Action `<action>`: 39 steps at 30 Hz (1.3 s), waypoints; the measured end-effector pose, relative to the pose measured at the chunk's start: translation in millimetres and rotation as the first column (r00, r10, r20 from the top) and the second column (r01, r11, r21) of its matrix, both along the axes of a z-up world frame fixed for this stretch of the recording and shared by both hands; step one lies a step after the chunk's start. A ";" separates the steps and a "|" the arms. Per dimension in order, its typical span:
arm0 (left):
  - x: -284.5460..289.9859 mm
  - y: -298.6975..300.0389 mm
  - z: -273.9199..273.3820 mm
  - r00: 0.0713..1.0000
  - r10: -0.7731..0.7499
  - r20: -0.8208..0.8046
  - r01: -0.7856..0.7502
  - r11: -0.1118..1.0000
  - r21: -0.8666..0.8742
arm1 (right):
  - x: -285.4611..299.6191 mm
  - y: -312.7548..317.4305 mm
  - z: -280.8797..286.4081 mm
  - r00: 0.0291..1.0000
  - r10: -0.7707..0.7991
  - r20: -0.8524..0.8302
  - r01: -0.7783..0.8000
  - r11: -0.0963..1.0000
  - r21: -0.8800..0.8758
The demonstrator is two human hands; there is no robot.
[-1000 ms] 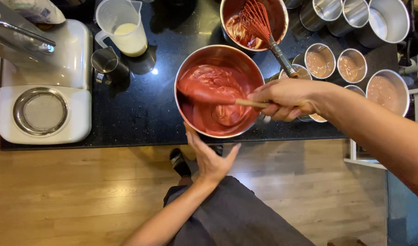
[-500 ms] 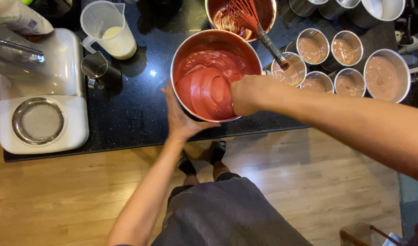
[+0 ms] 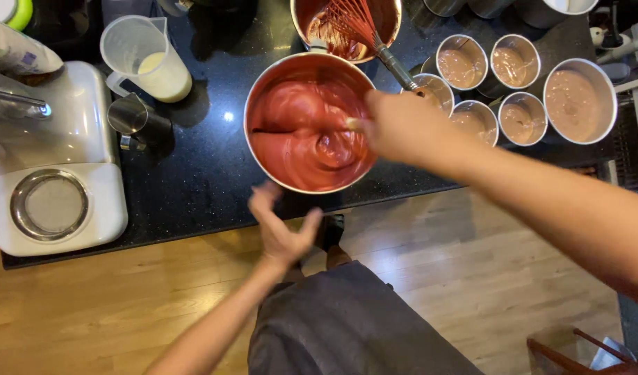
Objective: Pouring red cake batter from a mixing pot into several round cake tins and scraping the pot with a spatula.
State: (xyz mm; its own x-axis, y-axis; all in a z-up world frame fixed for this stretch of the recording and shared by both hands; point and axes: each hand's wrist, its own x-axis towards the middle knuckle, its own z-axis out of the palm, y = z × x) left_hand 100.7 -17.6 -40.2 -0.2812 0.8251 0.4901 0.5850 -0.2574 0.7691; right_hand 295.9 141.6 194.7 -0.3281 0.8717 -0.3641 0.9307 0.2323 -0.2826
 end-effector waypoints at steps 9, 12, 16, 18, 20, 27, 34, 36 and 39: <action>-42.8 78.1 89.8 0.976 -0.203 -0.081 0.208 0.977 0.055 | -40.3 3.7 -5.9 0.809 0.402 0.428 -0.375 0.915 -0.150; 12.5 53.7 86.1 0.997 -0.065 -0.034 0.067 0.996 0.051 | -22.9 7.9 3.3 0.963 0.195 0.187 -0.080 0.868 -0.490; 62.4 15.7 64.0 0.992 0.126 0.006 -0.126 0.990 0.062 | 10.6 19.6 3.7 0.955 -0.289 -0.065 0.146 0.648 -0.748; 63.8 -5.7 55.4 0.992 0.126 -0.025 -0.125 0.992 0.021 | 31.4 34.9 1.2 0.876 -0.444 -0.189 0.138 0.606 -0.783; 36.8 -2.7 33.6 0.993 0.093 -0.077 -0.093 0.996 -0.002 | 44.9 46.1 -27.7 0.938 -0.260 -0.228 0.100 0.835 -0.541; -59.7 88.3 100.7 0.974 0.080 -0.212 -0.013 0.954 0.301 | 7.8 7.8 -31.3 0.903 0.256 0.346 -0.372 0.869 0.326; -57.2 86.7 95.1 0.943 -0.151 -0.298 0.181 0.980 0.077 | 10.9 17.2 1.3 0.911 0.302 0.281 -0.268 0.951 -0.151; -33.7 63.8 86.6 0.983 -0.028 -0.184 0.040 0.997 0.061 | 19.9 15.1 9.5 0.986 0.108 0.124 -0.025 0.844 -0.536; 6.2 29.2 61.8 0.981 0.182 -0.072 -0.171 0.975 0.139 | 25.3 16.1 10.5 0.986 -0.164 -0.022 0.104 0.719 -0.687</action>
